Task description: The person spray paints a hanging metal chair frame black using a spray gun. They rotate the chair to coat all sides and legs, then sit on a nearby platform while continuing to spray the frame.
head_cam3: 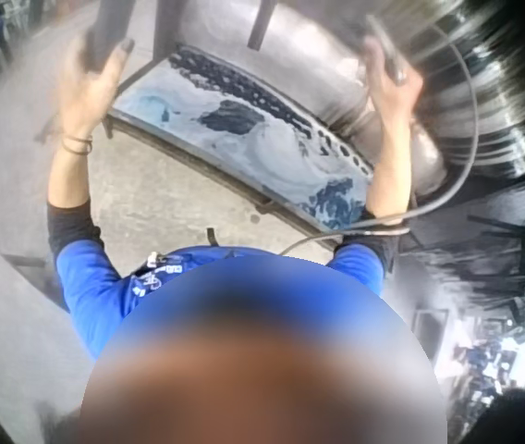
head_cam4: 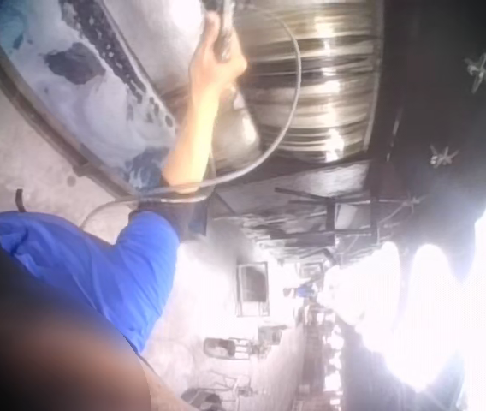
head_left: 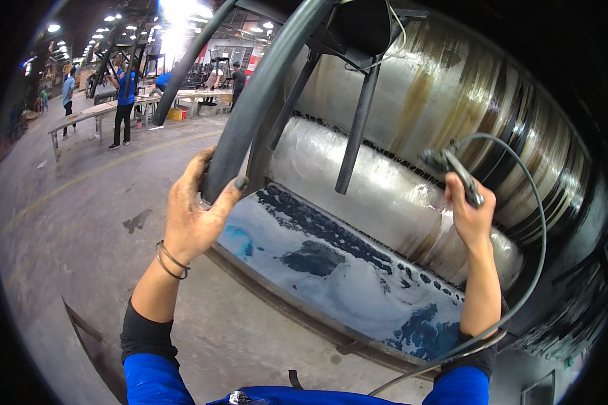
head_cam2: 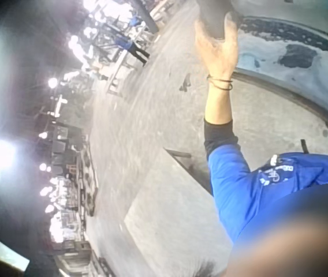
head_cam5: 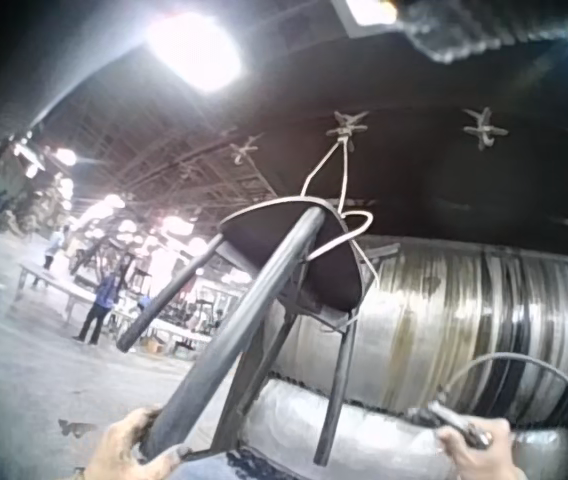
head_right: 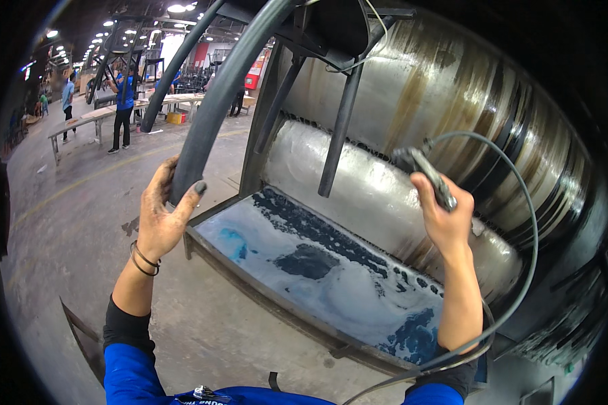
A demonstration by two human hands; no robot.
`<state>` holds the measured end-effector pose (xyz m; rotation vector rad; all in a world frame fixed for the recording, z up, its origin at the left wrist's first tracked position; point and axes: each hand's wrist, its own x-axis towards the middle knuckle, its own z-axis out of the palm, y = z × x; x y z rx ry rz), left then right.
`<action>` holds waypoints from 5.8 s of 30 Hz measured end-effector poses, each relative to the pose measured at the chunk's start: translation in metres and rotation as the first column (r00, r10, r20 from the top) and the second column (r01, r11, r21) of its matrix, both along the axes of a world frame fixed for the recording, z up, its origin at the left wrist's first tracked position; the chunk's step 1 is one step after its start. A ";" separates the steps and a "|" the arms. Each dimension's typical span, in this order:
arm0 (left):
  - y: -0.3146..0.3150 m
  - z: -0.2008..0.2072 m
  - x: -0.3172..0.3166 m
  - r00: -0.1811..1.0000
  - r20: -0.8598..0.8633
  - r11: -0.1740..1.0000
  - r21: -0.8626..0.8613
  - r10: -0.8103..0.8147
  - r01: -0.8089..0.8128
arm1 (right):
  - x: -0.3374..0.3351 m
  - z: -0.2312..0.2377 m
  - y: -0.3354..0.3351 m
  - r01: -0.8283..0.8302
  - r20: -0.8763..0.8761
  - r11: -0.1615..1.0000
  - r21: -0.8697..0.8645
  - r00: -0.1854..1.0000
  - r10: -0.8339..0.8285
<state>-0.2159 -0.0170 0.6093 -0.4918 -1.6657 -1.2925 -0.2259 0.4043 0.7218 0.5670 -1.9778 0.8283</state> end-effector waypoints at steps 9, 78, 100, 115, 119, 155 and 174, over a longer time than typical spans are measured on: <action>0.061 0.004 0.013 0.968 0.125 0.971 -0.063 -0.220 0.229 | -0.130 0.067 -0.074 0.108 -0.109 0.939 -0.326 0.983 -0.150; -0.053 0.000 -0.035 0.946 -0.160 0.958 0.000 0.282 -0.286 | 0.034 0.158 -0.004 0.663 -0.351 0.726 0.184 0.734 -0.581; -0.104 0.009 -0.016 0.996 0.033 0.997 -0.005 -0.079 0.079 | 0.039 0.142 -0.025 0.567 -0.583 0.813 0.134 0.708 -0.399; -0.048 0.015 0.040 0.982 0.030 0.981 -0.039 -0.187 0.188 | -0.087 -0.044 -0.112 0.335 0.095 0.696 0.635 0.860 -0.501; -0.039 0.015 0.059 0.983 0.023 0.982 -0.029 -0.184 0.185 | -0.083 -0.004 -0.097 0.404 0.078 0.809 0.427 0.875 -0.478; 0.057 0.003 0.120 0.982 0.133 0.991 -0.033 0.133 -0.129 | 0.160 0.135 0.016 -0.449 -0.281 0.634 -0.629 0.892 0.353; -0.008 -0.016 0.252 0.866 -0.268 0.828 0.504 0.421 -0.246 | 0.287 0.042 0.003 -0.399 0.156 0.521 0.755 0.880 0.448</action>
